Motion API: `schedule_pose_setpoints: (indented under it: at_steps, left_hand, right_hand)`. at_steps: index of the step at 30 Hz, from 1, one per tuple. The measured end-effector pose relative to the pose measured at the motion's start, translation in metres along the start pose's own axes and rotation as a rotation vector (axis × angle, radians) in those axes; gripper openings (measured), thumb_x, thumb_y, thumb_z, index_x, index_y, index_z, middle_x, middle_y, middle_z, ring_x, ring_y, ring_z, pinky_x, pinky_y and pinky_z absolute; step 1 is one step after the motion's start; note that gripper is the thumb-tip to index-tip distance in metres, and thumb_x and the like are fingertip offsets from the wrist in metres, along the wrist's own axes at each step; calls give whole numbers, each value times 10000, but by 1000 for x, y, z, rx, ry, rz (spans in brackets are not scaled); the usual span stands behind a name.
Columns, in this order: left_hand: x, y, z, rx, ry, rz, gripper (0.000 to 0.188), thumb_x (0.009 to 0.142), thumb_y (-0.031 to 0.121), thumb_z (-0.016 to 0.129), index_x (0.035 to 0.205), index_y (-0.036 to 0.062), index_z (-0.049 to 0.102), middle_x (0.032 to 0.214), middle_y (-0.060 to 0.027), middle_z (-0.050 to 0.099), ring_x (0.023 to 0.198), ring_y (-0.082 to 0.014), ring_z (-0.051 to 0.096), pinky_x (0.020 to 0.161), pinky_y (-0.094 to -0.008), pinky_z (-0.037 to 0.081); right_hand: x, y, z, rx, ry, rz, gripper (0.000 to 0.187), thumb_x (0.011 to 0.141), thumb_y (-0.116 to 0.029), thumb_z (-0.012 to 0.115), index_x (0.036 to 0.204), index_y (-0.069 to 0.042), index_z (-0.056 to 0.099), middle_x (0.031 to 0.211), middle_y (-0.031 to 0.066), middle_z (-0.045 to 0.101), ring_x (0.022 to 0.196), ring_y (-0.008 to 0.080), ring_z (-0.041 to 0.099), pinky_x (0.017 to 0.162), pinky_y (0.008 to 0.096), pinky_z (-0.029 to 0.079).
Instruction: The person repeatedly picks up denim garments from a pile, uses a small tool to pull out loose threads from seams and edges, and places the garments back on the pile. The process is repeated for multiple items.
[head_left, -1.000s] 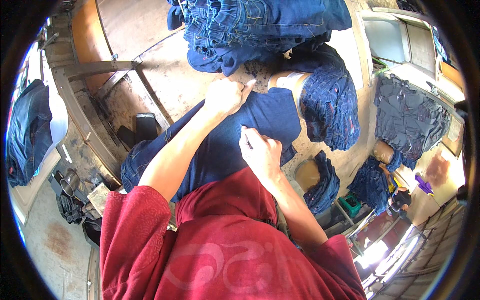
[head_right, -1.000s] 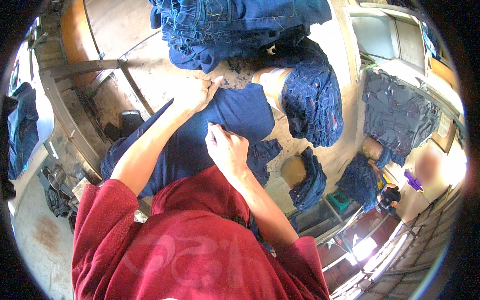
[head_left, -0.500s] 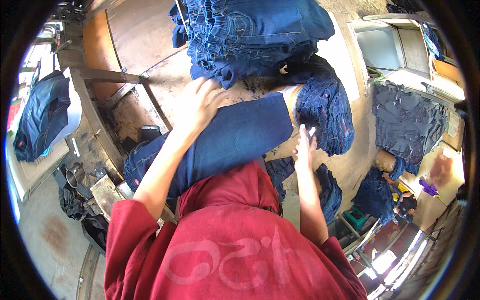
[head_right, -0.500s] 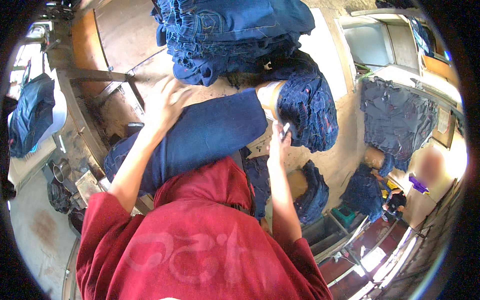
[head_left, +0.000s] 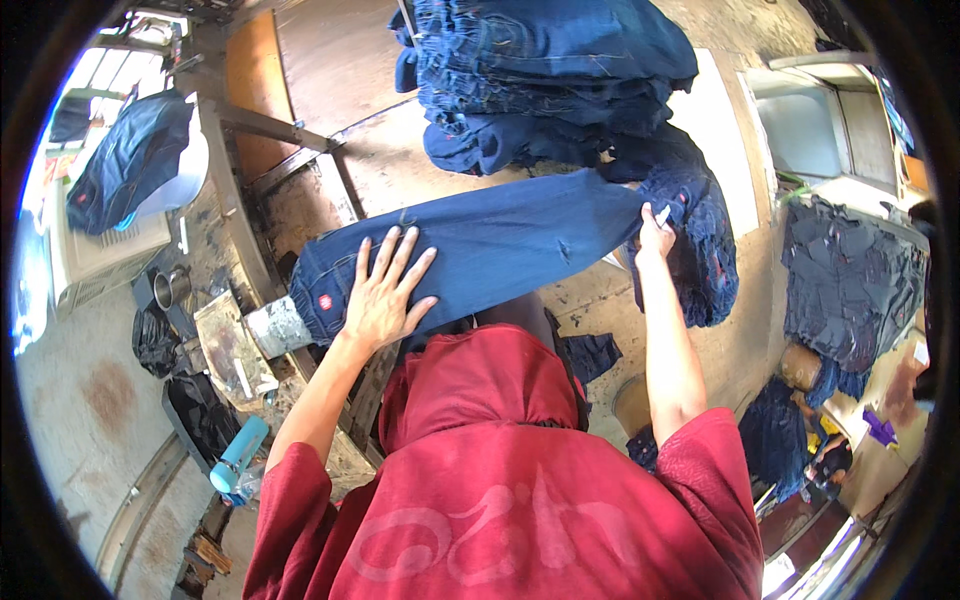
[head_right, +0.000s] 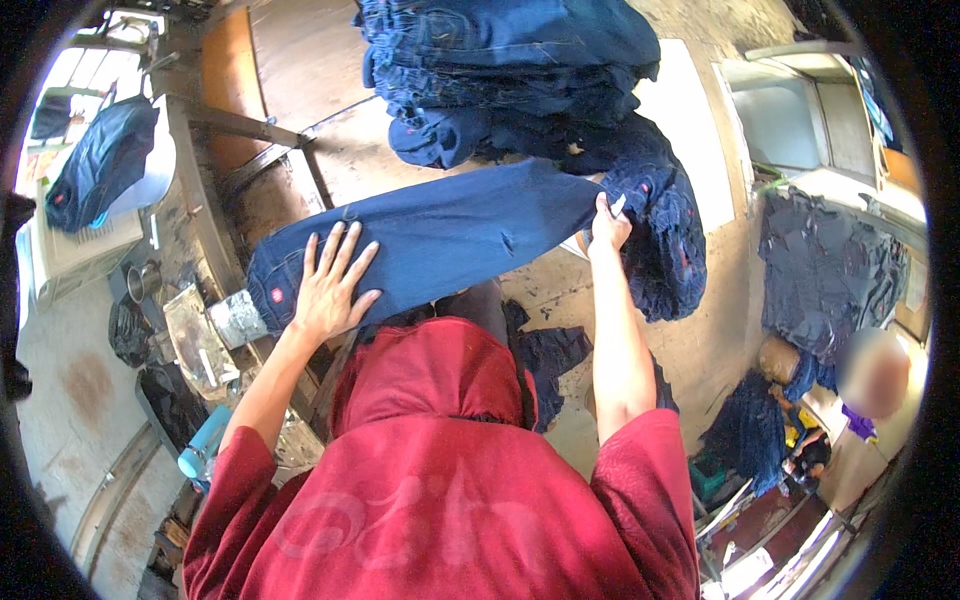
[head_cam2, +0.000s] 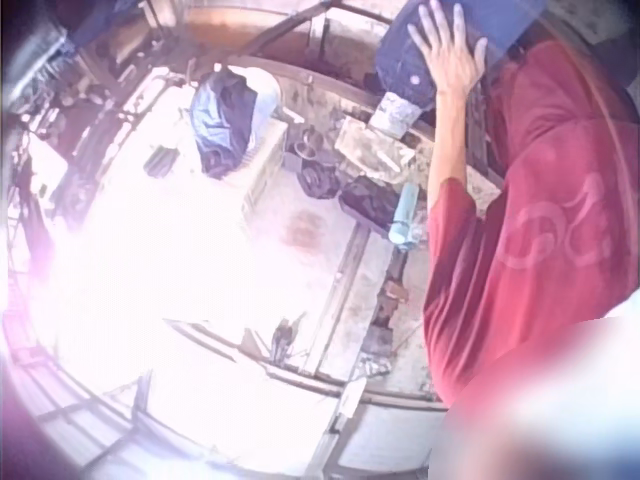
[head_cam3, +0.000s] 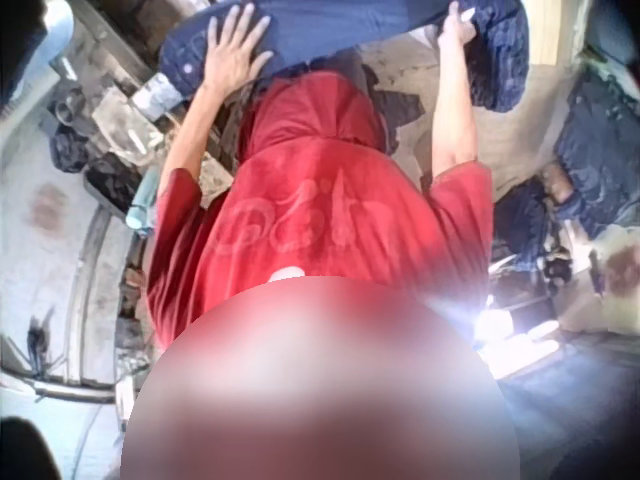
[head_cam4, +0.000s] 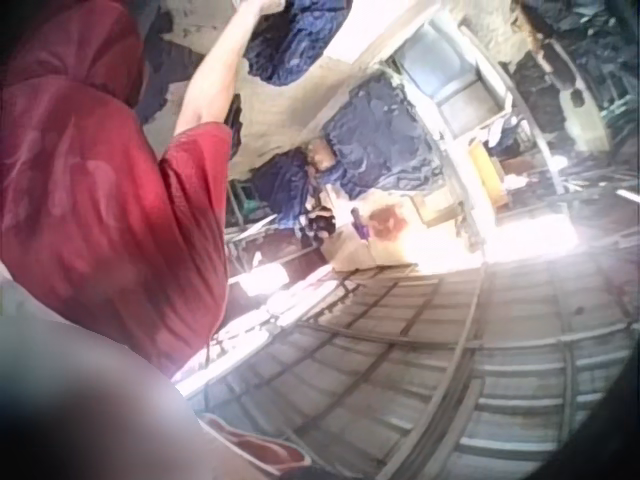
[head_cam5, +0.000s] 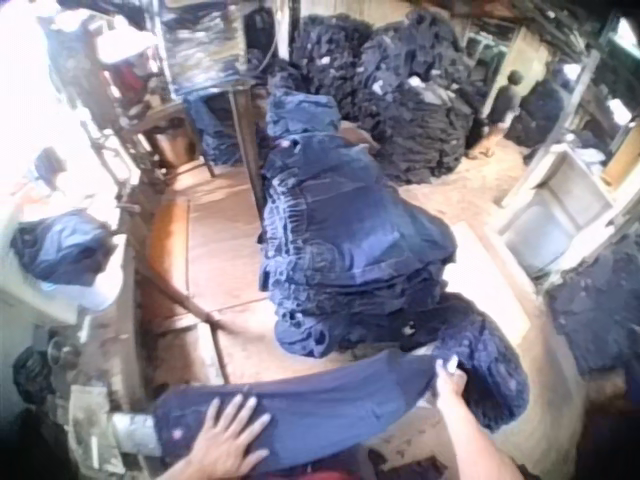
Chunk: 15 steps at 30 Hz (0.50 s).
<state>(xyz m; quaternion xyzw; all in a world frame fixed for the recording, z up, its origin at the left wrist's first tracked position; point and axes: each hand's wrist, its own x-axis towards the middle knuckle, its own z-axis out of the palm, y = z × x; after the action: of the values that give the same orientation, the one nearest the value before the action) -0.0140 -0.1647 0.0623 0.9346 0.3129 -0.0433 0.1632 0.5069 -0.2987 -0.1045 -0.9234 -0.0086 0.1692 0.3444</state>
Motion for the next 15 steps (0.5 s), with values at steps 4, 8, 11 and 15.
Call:
schedule_pose_setpoints:
  at_steps: [4,8,11,15]
  left_hand:
    - [1,-17,-12,-293,444,-78,633,830,285,941,1386,94,706,1449,-159,651,1357,-384,595,1170,-513,474]
    - [15,-52,-12,-266,368,-102,458,824,294,931,1199,89,763,1108,-103,695,1048,-323,639,943,-459,533]
    - [31,-66,-5,-144,347,67,335,916,278,858,1111,55,702,1049,-82,700,962,-290,666,876,-412,562]
    - [48,-91,-9,-236,195,106,351,960,312,823,1071,35,639,950,-132,726,836,-344,745,746,-429,600]
  right_hand:
    - [-5,-27,-13,-389,-148,-94,533,1004,-410,795,1177,77,666,1136,300,768,1007,418,760,924,488,555]
    - [-144,-71,-46,-43,-324,-528,214,1100,-168,670,1221,-11,592,1065,213,754,966,347,778,819,466,595]
    - [-284,-104,-32,29,-552,-716,240,1069,-120,709,1287,-57,630,1019,157,799,810,236,788,687,364,614]
    - [-391,-137,5,-17,-482,-1046,218,996,-68,736,1213,-87,744,920,103,817,687,208,767,596,350,609]
